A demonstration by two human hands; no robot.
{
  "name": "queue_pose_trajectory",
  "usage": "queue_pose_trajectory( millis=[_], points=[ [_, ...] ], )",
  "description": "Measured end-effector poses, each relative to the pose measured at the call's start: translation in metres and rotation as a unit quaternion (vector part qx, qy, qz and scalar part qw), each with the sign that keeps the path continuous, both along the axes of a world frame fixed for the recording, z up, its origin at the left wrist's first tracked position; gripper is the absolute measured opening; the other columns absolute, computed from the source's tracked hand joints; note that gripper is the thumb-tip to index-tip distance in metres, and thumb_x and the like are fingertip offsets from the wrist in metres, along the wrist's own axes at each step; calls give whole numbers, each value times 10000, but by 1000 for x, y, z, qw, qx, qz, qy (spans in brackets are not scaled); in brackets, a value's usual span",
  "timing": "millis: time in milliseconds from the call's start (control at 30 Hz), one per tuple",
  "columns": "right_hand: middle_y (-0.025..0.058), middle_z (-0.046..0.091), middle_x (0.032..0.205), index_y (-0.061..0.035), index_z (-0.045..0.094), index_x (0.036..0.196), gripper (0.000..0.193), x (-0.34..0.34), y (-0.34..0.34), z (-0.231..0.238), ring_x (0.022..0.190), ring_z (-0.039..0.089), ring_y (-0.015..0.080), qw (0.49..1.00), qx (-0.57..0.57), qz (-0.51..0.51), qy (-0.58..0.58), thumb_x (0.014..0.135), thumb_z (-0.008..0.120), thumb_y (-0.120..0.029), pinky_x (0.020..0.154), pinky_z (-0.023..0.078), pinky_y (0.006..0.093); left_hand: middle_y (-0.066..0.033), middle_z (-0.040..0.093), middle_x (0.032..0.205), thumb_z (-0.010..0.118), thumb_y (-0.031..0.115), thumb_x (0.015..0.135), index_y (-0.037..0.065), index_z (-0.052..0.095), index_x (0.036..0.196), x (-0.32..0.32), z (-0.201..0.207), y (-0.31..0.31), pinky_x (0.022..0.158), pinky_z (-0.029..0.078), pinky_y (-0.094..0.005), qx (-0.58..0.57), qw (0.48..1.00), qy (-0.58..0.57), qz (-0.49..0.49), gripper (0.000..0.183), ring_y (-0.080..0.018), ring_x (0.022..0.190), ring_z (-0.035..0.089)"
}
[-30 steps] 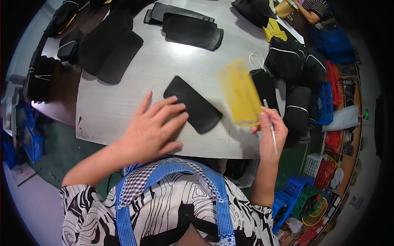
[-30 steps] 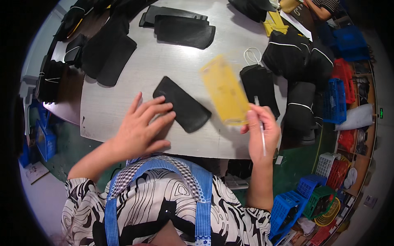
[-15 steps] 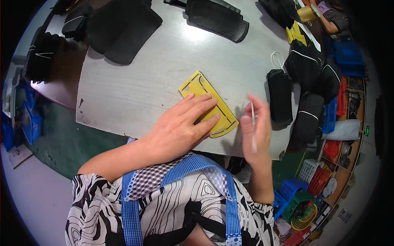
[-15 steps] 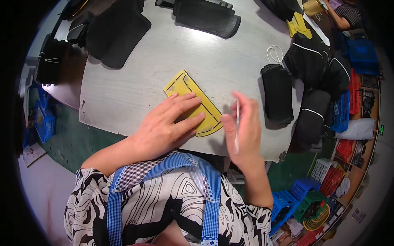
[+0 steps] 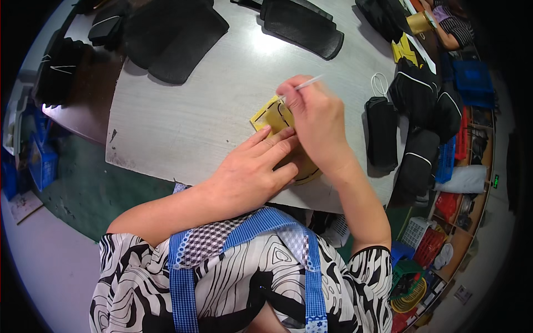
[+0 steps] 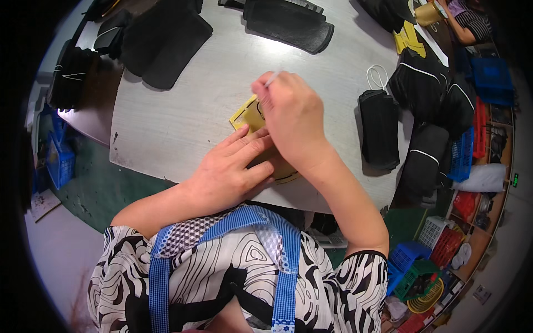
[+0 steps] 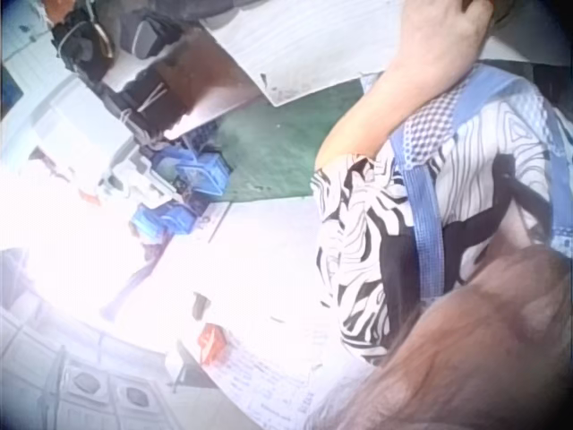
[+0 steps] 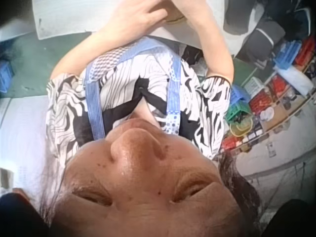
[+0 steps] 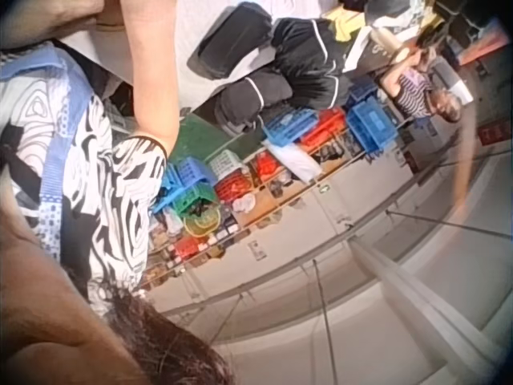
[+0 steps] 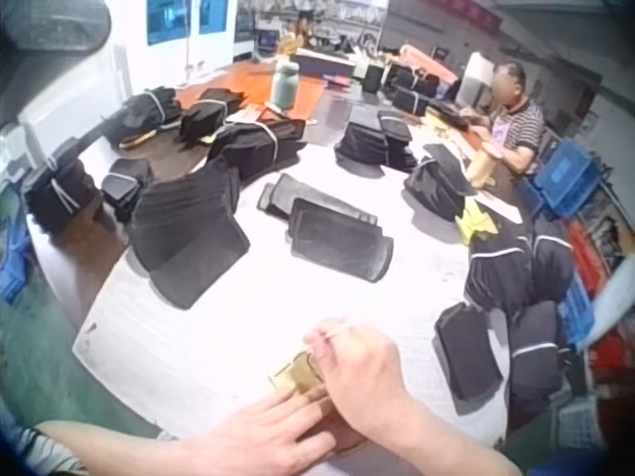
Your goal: Marking patterns on black material pieces using a yellow template and a white pen.
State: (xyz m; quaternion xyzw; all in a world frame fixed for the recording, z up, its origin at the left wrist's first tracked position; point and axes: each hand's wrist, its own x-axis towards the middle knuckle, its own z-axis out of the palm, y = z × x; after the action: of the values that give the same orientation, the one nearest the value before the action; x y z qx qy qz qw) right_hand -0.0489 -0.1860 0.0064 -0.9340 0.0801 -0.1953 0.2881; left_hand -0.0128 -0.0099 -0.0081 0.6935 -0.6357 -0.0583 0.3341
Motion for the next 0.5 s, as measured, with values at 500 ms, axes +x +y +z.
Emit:
queue_pose_trajectory(
  millis=[500],
  points=[
    [122, 684, 860, -46, 695, 902, 87, -128, 6, 24, 796, 648, 344, 984, 62, -106, 132, 952, 673, -113, 737, 488, 434, -125, 616, 1132, 807, 124, 733, 116, 743, 1097, 5, -5, -6, 840, 582, -382, -31, 999, -14, 26, 370, -313, 1129, 639]
  ],
)
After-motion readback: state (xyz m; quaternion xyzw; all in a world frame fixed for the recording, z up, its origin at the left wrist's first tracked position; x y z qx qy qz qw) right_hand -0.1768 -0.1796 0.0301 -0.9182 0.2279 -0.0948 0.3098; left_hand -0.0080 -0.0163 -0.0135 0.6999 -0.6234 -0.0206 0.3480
